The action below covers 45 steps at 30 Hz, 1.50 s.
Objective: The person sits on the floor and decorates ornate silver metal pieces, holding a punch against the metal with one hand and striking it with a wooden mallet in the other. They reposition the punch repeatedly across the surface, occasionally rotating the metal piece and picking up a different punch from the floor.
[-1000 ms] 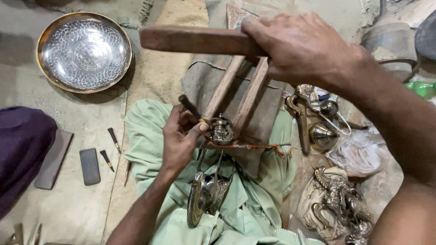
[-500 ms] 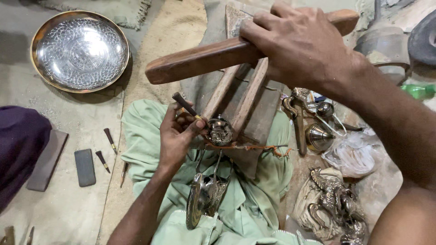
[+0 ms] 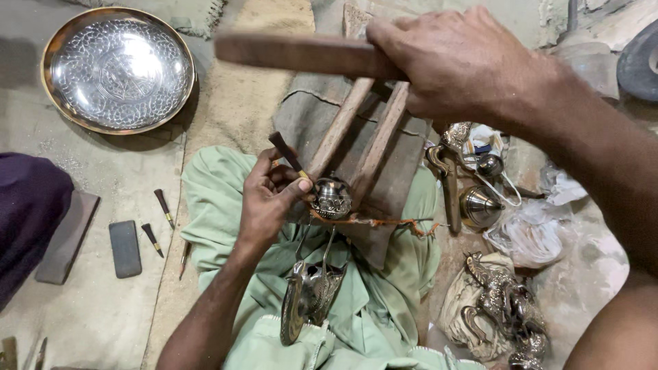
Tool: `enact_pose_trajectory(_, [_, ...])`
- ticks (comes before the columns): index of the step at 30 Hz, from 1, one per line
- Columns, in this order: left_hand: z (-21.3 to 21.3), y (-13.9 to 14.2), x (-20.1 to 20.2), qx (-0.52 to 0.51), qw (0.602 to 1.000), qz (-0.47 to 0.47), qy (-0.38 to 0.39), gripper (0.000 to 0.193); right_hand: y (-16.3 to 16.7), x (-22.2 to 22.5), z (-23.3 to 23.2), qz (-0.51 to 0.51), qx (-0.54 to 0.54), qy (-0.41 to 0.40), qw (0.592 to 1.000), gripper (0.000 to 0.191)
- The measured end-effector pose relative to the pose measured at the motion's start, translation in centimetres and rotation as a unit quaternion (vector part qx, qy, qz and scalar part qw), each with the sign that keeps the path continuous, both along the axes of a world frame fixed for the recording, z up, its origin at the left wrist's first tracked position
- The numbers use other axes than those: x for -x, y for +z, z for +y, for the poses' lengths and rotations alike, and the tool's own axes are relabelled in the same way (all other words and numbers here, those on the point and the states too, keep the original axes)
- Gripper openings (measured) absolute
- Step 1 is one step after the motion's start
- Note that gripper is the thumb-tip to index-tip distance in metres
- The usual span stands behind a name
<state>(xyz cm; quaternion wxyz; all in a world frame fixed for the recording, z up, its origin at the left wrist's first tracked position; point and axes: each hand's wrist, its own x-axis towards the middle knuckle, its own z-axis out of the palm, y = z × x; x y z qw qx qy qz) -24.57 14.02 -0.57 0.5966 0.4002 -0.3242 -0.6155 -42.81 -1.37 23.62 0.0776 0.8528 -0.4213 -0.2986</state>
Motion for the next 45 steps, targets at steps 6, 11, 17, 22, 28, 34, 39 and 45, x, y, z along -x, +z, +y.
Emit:
enact_pose_trajectory(6, [-0.1, -0.3, -0.3, -0.006, 0.998, -0.058, -0.021, 0.051, -1.0, 1.7, -0.5, -0.089, 0.016, 0.031, 0.995, 0.046])
enact_pose_trajectory(11, [-1.8, -0.5, -1.9, 0.034, 0.991, -0.021, -0.125, 0.053, -3.9, 4.2, -0.7, -0.124, 0.062, 0.086, 0.987, 0.053])
enact_pose_trajectory(17, [-4.7, -0.3, -3.1, 0.14, 0.95, -0.124, -0.25, 0.048, -7.1, 8.2, 1.3, -0.275, 0.083, 0.057, 0.956, 0.049])
enact_pose_trajectory(22, [-5.4, 1.0, -3.4, 0.207, 0.916, -0.191, -0.287, 0.043, -8.8, 10.7, 2.6, -0.418, 0.041, -0.095, 0.903, 0.042])
enact_pose_trajectory(28, [-5.2, 1.6, -3.5, 0.225, 0.899, -0.245, -0.284, 0.044, -8.8, 11.9, 2.1, -0.356, 0.112, 0.061, 0.926, 0.037])
enact_pose_trajectory(34, [-4.4, 0.5, -3.5, 0.193, 0.919, -0.253, -0.232, 0.045, -7.4, 10.8, 1.4, -0.245, 0.135, 0.127, 0.952, 0.052])
enact_pose_trajectory(39, [-3.4, -0.2, -3.3, 0.151, 0.942, -0.229, -0.193, 0.052, -6.8, 8.3, 0.6, -0.209, 0.041, 0.007, 0.977, 0.058])
enact_pose_trajectory(45, [-1.1, -1.2, -1.9, 0.06, 0.99, -0.058, -0.112, 0.058, -4.9, 5.1, -0.1, -0.208, 0.026, 0.031, 0.977, 0.053])
